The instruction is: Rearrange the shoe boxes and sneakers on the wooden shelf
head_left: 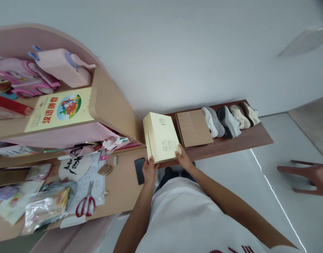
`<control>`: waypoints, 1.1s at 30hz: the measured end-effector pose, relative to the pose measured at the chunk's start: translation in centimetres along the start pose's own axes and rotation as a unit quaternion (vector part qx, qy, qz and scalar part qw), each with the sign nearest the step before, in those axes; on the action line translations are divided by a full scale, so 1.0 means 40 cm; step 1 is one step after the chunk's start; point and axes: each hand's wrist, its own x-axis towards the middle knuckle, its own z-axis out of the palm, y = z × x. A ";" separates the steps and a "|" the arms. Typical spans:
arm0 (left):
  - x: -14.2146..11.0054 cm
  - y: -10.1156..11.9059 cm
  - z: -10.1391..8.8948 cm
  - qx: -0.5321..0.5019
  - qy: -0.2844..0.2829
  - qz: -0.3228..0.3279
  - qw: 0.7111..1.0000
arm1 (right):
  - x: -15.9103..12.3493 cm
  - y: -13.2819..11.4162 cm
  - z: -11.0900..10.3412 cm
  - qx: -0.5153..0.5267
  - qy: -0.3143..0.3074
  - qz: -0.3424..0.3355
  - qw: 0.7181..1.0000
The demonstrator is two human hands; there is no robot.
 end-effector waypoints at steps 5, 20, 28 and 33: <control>-0.024 0.008 0.011 0.090 0.046 0.084 0.991 | -0.017 -0.038 0.017 -0.077 -0.004 0.006 0.997; -0.054 0.020 0.052 0.182 0.077 0.180 0.964 | -0.026 -0.129 0.042 0.006 -0.090 0.014 0.996; -0.047 0.003 0.046 0.196 -0.001 0.190 0.962 | -0.019 -0.123 0.017 0.017 -0.089 0.017 0.996; 0.018 -0.036 0.013 0.162 -0.013 0.148 0.976 | -0.021 -0.129 0.033 -0.004 -0.037 -0.002 0.999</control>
